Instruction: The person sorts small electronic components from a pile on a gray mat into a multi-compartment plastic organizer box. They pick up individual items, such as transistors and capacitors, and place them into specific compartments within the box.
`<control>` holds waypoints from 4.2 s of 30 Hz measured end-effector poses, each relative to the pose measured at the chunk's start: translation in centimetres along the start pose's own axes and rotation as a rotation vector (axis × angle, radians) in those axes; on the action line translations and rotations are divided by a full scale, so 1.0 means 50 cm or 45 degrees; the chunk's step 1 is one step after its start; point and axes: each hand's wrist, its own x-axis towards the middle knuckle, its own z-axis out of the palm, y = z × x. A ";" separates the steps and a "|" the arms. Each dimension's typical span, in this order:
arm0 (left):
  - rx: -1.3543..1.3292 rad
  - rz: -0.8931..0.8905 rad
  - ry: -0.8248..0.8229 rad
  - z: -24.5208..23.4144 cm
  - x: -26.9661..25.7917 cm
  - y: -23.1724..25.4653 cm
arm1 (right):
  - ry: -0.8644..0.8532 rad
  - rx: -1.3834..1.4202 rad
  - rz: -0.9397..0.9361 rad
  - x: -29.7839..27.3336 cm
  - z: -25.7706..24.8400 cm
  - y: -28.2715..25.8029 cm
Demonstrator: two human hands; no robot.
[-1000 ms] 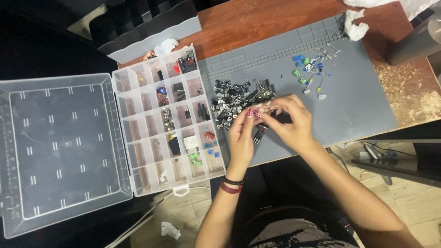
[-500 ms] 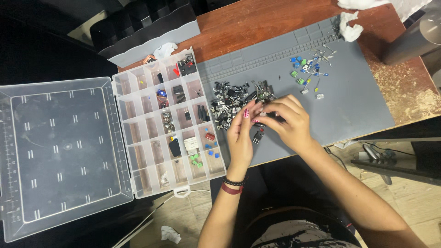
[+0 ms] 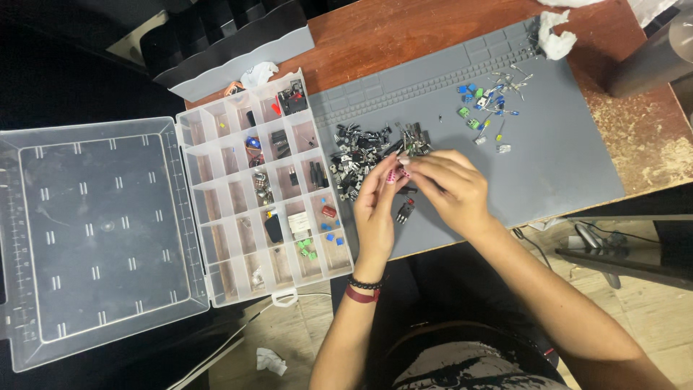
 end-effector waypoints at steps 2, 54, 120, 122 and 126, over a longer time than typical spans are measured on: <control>0.006 0.006 -0.006 -0.002 -0.001 -0.007 | -0.004 -0.011 0.033 0.000 -0.001 -0.002; 0.318 0.419 -0.040 0.032 -0.043 0.062 | -0.171 -0.108 0.152 -0.044 -0.045 -0.030; 1.508 0.511 0.421 -0.111 -0.141 0.231 | -0.144 -0.513 0.445 -0.050 -0.221 0.032; 1.425 0.597 0.318 -0.059 -0.125 0.198 | -0.126 -0.556 0.442 -0.046 -0.214 0.041; 1.083 0.753 0.072 0.015 -0.099 0.126 | -0.023 -0.508 0.428 -0.062 -0.199 0.075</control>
